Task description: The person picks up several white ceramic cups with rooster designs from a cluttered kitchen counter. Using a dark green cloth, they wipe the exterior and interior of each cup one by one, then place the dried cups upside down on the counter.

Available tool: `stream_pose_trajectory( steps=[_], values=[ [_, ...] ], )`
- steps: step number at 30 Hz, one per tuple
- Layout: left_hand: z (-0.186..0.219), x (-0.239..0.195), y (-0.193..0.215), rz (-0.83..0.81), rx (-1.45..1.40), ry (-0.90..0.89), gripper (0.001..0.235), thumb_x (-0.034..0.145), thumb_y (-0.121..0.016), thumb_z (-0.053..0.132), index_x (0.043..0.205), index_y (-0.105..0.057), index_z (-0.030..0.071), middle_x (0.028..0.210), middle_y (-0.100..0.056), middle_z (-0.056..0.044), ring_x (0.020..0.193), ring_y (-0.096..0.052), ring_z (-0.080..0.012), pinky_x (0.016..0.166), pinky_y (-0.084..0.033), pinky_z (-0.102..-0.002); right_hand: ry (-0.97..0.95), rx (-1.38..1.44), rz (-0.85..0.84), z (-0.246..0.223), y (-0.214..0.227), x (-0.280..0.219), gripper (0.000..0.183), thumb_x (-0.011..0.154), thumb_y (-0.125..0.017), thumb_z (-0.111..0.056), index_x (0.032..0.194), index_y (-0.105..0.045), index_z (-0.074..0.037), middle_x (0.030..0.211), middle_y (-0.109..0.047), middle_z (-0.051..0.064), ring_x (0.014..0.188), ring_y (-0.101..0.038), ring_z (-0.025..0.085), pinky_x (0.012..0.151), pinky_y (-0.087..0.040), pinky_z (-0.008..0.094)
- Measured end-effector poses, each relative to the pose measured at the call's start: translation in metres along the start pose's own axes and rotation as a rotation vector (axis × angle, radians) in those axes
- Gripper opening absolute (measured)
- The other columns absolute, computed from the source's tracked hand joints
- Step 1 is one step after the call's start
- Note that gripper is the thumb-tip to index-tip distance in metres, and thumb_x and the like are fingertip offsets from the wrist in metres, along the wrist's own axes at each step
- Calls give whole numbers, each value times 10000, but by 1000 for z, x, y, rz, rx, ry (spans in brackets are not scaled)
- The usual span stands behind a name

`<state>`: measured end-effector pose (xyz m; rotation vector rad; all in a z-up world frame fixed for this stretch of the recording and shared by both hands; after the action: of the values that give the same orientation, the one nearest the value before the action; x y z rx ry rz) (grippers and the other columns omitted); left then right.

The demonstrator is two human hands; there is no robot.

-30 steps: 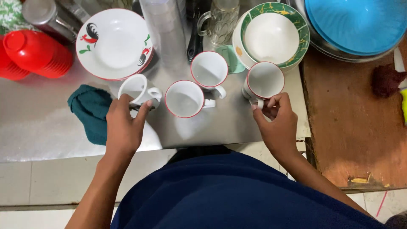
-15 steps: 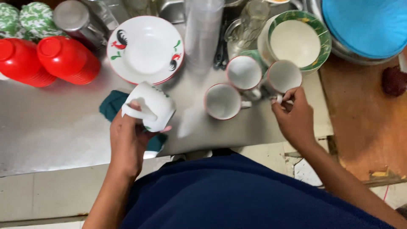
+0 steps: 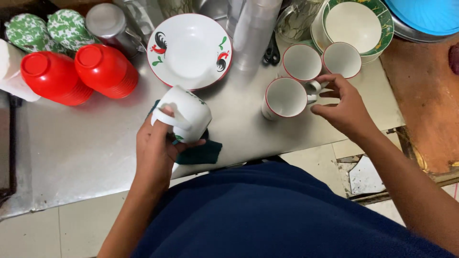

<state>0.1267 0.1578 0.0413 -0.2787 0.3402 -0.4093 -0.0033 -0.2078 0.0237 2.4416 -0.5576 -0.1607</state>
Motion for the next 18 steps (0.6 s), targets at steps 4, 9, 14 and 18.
stream_pose_trajectory(
  steps=[4,9,14,18],
  values=[
    [-6,3,3,-1,-3,0,587,956,-547,436,1348,-543,-1,1187,-679,-175,1053,-712,-292,772,-654,-494,-116,-5,38,2,-4,4,542,773,-808,-85,1262,-578,-36,1181,-693,127,998,-729,222,798,-589,325],
    [-7,1,-5,20,33,9,594,959,-540,450,1335,-572,-8,1173,-681,-174,1028,-703,-278,781,-655,-468,-110,-69,175,3,0,6,380,813,-815,-93,1157,-677,-6,1080,-749,121,923,-766,201,750,-596,307],
    [-8,2,-11,49,40,28,591,959,-527,463,1318,-576,-4,1160,-683,-172,989,-697,-277,778,-649,-457,-31,-26,237,9,-6,11,249,855,-765,-67,1094,-732,-5,967,-779,95,913,-760,138,780,-591,273],
    [-9,5,-14,55,50,22,587,961,-529,460,1307,-584,-10,1164,-679,-174,996,-691,-272,781,-651,-463,-5,-17,324,-6,-10,14,213,886,-748,-65,1092,-759,-15,920,-778,68,857,-733,101,768,-565,257]
  ],
)
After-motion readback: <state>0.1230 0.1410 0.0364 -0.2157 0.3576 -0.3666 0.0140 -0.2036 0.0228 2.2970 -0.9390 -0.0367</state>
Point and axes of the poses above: each hand's wrist, its own x-axis towards the middle knuckle, its own y-axis out of the back of the hand, z = x × y, the point moved 8 cm from there along x, towards the middle knuckle
